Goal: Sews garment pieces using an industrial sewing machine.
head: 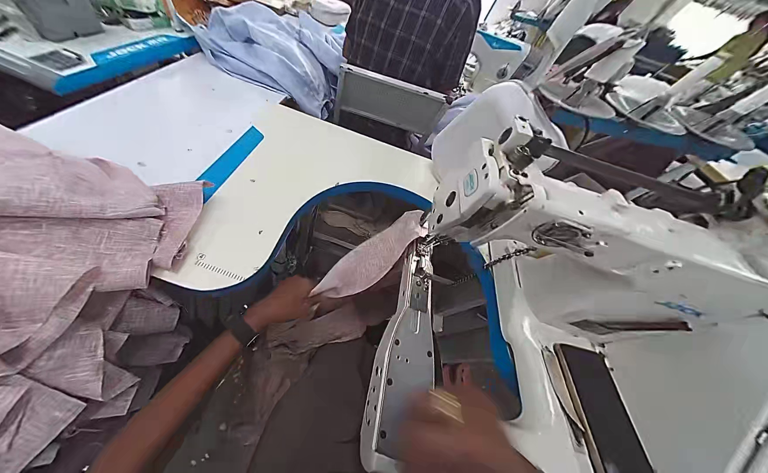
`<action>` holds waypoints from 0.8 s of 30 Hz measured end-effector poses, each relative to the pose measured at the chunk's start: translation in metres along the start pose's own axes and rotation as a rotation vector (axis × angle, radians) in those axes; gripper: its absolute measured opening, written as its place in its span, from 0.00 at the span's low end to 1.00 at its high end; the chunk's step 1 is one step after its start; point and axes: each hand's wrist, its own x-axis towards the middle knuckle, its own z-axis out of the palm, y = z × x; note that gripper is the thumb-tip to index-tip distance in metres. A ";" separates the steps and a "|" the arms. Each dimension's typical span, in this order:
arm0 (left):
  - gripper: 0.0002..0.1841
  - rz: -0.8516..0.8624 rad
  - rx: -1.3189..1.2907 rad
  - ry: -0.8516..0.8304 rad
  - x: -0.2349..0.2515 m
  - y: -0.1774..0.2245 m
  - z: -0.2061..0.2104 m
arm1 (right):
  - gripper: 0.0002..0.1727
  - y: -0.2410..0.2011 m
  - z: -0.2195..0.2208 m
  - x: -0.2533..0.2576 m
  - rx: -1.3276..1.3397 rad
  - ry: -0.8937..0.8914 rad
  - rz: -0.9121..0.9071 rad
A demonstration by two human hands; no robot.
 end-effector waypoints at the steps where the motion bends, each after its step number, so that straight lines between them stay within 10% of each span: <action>1: 0.20 0.167 -0.042 0.193 -0.012 0.039 -0.018 | 0.11 0.041 0.031 0.018 -0.196 -0.079 -0.075; 5: 0.14 0.621 -0.390 0.773 -0.045 0.135 -0.046 | 0.10 0.090 0.028 0.100 -0.335 -0.195 0.108; 7: 0.24 0.410 -0.289 0.781 -0.037 0.094 -0.022 | 0.07 0.051 -0.011 0.152 -0.268 0.076 -0.158; 9: 0.26 0.069 -0.019 0.490 -0.022 0.028 0.037 | 0.11 0.022 -0.027 0.193 -0.194 0.214 -0.380; 11: 0.18 -0.178 0.044 -0.051 -0.045 0.008 0.073 | 0.22 0.020 -0.018 0.184 -0.270 -0.028 -0.271; 13: 0.14 -0.221 -0.107 -0.185 -0.062 0.043 0.031 | 0.28 0.016 -0.001 0.141 -0.197 -0.379 -0.081; 16: 0.08 0.102 -0.604 0.400 -0.106 0.100 -0.023 | 0.22 0.011 0.057 0.043 -0.075 -0.675 0.131; 20: 0.12 0.466 -0.742 1.136 -0.122 0.140 -0.083 | 0.04 0.041 0.021 -0.019 -0.039 0.188 0.065; 24: 0.17 0.760 -0.566 1.521 -0.177 0.069 -0.103 | 0.39 0.054 -0.062 -0.077 0.696 0.409 0.378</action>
